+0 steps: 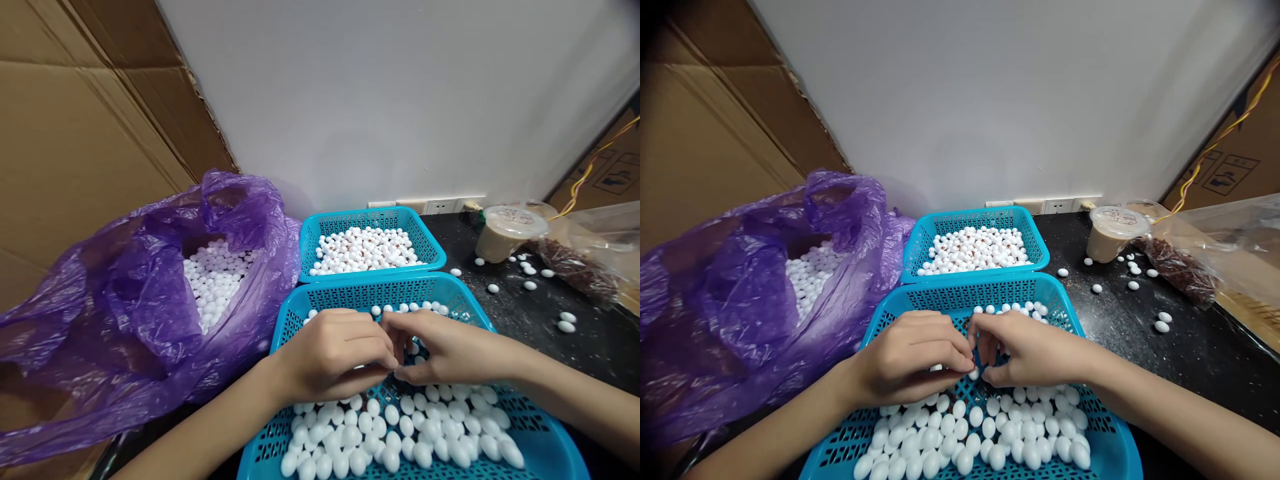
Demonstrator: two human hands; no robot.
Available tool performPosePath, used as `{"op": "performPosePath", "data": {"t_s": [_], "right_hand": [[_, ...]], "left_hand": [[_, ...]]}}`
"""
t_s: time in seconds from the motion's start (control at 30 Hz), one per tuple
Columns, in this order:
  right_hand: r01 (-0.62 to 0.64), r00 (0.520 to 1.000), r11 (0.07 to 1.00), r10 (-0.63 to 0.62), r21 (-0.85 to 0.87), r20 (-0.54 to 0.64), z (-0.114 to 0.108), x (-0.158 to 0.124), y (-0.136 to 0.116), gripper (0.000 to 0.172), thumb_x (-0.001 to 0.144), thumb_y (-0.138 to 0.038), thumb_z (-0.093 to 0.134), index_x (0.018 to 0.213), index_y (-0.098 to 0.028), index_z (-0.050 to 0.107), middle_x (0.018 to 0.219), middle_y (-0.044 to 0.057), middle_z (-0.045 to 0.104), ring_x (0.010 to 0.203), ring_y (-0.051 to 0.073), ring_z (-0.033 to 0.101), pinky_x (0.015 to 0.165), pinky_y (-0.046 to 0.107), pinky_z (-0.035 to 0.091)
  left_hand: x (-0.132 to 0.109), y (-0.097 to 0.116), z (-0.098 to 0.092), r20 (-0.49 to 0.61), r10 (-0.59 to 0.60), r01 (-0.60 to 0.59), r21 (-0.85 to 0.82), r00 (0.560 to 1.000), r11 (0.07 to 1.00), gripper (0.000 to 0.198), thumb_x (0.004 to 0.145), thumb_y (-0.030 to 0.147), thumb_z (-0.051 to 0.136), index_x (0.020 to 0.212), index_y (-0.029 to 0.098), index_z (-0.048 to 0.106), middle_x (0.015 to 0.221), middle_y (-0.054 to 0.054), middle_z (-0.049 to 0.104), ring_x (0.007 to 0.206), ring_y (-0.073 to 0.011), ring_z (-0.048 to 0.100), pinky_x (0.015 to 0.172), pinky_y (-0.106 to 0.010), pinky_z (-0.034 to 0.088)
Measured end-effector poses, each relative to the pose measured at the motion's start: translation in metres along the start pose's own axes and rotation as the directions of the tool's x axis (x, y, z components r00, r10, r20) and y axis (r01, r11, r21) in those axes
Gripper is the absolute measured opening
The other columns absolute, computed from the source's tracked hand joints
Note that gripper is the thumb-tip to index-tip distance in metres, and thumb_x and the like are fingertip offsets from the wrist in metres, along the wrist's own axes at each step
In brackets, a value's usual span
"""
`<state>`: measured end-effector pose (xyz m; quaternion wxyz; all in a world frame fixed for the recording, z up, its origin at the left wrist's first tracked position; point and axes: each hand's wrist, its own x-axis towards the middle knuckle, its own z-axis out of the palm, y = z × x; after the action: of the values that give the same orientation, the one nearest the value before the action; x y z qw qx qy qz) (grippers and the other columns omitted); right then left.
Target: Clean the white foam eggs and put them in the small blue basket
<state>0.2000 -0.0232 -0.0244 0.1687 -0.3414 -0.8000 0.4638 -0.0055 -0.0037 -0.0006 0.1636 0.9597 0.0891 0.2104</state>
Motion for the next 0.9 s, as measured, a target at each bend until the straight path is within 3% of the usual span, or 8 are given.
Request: {"op": "performPosePath", "data": {"t_s": [0.07, 0.17, 0.27, 0.43, 0.57, 0.9], "right_hand": [[0.011, 0.999, 0.971, 0.002, 0.239, -0.054, -0.002, 0.003, 0.002, 0.022, 0.073, -0.013, 0.061, 0.091, -0.020, 0.051, 0.084, 0.001, 0.060, 0.076, 0.014, 0.057, 0.070, 0.029, 0.046], [0.016, 0.991, 0.814, 0.064, 0.580, -0.117, -0.006, 0.007, 0.004, 0.025, 0.073, -0.019, 0.066, 0.094, -0.019, 0.051, 0.086, 0.002, 0.062, 0.079, 0.014, 0.060, 0.074, 0.030, 0.049], [0.033, 0.976, 0.674, 0.137, 0.738, -0.169, -0.011, 0.009, 0.005, 0.023, 0.074, -0.021, 0.069, 0.091, -0.018, 0.055, 0.086, 0.002, 0.065, 0.080, 0.013, 0.062, 0.078, 0.030, 0.048], [0.053, 0.971, 0.546, 0.167, 0.836, -0.170, -0.015, 0.008, 0.002, 0.019, 0.072, -0.016, 0.070, 0.089, -0.019, 0.060, 0.083, 0.000, 0.068, 0.077, 0.011, 0.064, 0.074, 0.025, 0.049], [0.063, 0.978, 0.516, 0.138, 0.854, -0.156, -0.014, 0.008, 0.002, 0.022, 0.072, -0.016, 0.072, 0.090, -0.019, 0.060, 0.083, 0.000, 0.068, 0.075, 0.011, 0.064, 0.072, 0.025, 0.050], [0.104, 0.980, 0.487, 0.097, 0.867, -0.172, -0.013, 0.009, 0.004, 0.024, 0.073, -0.014, 0.072, 0.093, -0.019, 0.060, 0.085, 0.002, 0.070, 0.076, 0.010, 0.065, 0.073, 0.025, 0.049]], "left_hand": [[-0.001, 0.001, 0.001, -0.057, 0.007, -0.007, -0.001, 0.998, 1.000, 0.009, 0.085, 0.013, 0.052, 0.086, 0.018, 0.060, 0.087, -0.002, 0.069, 0.075, -0.0128, 0.062, 0.065, -0.028, 0.048], [-0.001, 0.001, 0.002, -0.116, 0.021, -0.025, -0.032, 0.993, 0.999, 0.009, 0.085, 0.013, 0.054, 0.087, 0.019, 0.060, 0.086, -0.001, 0.070, 0.074, -0.0119, 0.063, 0.067, -0.028, 0.050], [0.000, 0.000, 0.002, -0.202, -0.001, -0.016, -0.082, 0.979, 0.996, 0.008, 0.083, 0.011, 0.057, 0.086, 0.018, 0.061, 0.082, -0.002, 0.070, 0.074, -0.0120, 0.063, 0.067, -0.027, 0.050], [0.002, -0.003, 0.001, -0.316, -0.112, 0.056, -0.183, 0.942, 0.981, 0.008, 0.080, 0.010, 0.062, 0.083, 0.017, 0.062, 0.082, -0.002, 0.069, 0.078, -0.0119, 0.064, 0.072, -0.027, 0.051], [0.005, -0.003, 0.000, -0.389, -0.139, 0.073, -0.179, 0.911, 0.981, 0.009, 0.076, 0.009, 0.067, 0.079, 0.017, 0.063, 0.078, -0.001, 0.069, 0.075, -0.0109, 0.063, 0.071, -0.026, 0.051], [0.006, -0.003, -0.001, -0.357, -0.117, 0.056, -0.177, 0.927, 0.983, 0.013, 0.071, 0.006, 0.070, 0.078, 0.015, 0.065, 0.076, -0.003, 0.069, 0.074, -0.0121, 0.063, 0.069, -0.026, 0.049]]}}
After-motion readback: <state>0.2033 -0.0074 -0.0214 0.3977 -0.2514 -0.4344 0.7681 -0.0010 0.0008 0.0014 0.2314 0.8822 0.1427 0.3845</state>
